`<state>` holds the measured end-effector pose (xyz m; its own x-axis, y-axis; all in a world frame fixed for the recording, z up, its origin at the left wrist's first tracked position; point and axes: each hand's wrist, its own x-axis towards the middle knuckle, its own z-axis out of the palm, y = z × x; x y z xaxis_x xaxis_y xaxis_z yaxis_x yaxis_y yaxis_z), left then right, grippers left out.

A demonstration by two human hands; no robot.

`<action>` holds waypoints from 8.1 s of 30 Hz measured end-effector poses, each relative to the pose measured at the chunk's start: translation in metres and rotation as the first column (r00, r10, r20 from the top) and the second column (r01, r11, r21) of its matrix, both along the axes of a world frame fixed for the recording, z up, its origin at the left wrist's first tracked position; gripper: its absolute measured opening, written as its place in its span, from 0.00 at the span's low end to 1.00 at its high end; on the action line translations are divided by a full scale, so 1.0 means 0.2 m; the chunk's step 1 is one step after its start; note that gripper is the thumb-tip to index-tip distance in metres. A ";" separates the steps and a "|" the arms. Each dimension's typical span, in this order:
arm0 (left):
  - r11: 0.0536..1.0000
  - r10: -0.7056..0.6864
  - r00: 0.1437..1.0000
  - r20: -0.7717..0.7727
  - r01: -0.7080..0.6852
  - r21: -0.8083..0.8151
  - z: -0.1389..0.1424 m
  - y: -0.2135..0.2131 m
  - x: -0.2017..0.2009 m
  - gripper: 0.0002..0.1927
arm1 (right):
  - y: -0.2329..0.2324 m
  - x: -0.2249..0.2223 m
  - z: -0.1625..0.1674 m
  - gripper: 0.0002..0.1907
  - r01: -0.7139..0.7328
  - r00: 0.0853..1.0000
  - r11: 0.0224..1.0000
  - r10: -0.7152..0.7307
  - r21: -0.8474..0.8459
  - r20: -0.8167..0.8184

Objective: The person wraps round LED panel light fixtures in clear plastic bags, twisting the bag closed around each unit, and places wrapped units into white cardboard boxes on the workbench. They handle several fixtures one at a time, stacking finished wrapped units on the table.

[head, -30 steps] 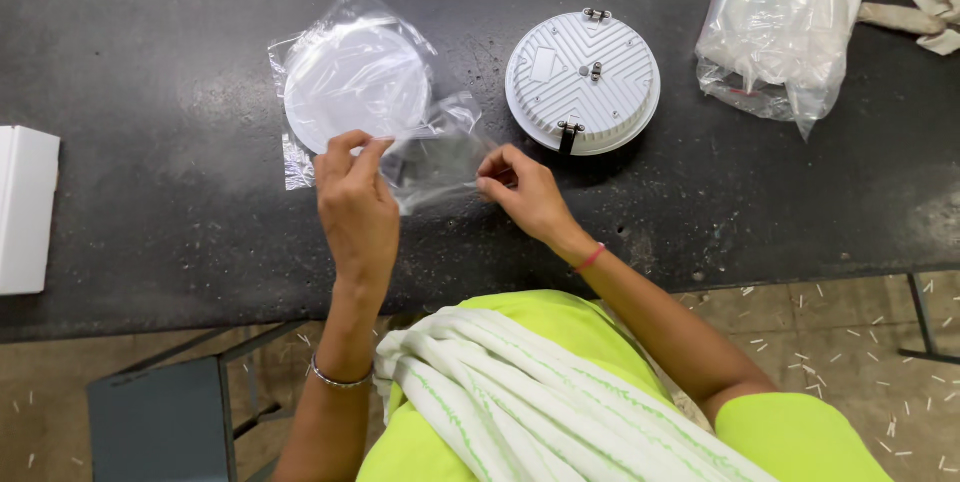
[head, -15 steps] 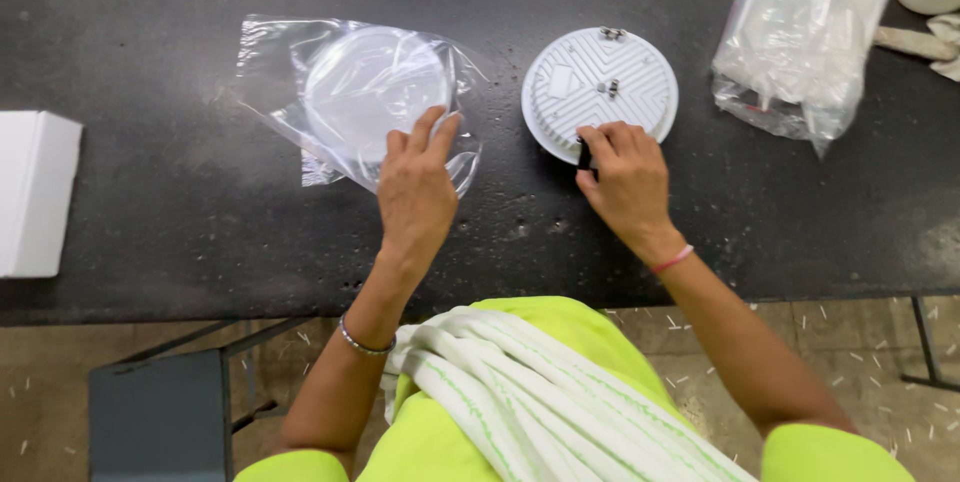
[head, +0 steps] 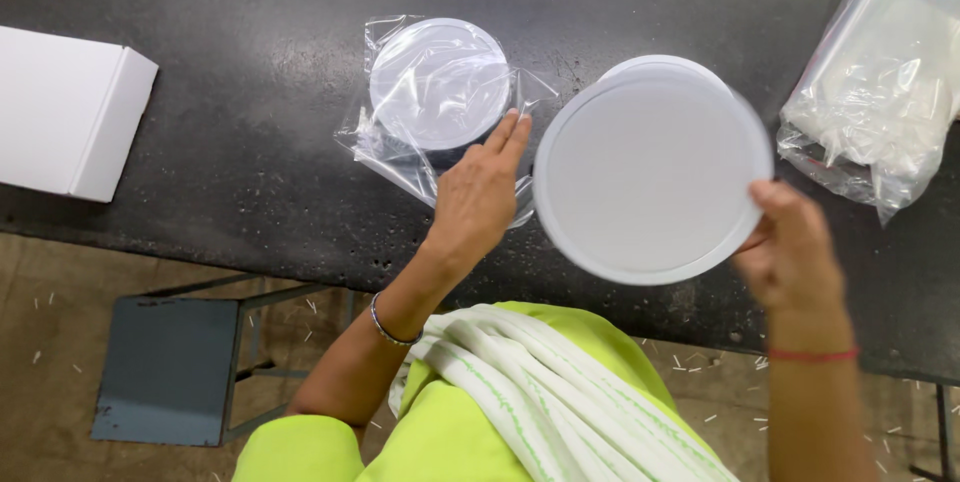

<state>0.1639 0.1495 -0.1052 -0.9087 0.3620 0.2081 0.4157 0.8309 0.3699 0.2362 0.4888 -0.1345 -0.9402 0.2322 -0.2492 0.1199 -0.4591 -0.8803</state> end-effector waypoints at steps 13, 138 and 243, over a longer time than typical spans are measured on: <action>0.963 -0.026 0.934 0.356 0.119 -0.243 -0.20 -0.08 0.21 0.42 | -0.49 0.07 -0.32 0.27 -0.236 0.954 0.950 0.267 -0.205 0.139; 0.062 -0.672 0.695 0.256 -0.292 0.954 -0.21 -0.34 -0.01 0.10 | -0.32 -0.38 0.68 0.23 -0.226 0.750 0.705 0.567 0.673 -0.342; 0.045 -0.651 0.757 -0.054 0.110 0.993 0.01 -0.14 0.08 0.13 | -0.60 -0.38 0.41 0.21 -0.569 0.397 -0.065 0.851 0.820 0.343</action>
<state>0.1789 0.1205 -0.1034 -0.7820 0.4507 0.4305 0.1674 -0.5134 0.8417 0.1600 0.3678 -0.0529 -0.6851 -0.6854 -0.2466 -0.3249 0.5905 -0.7387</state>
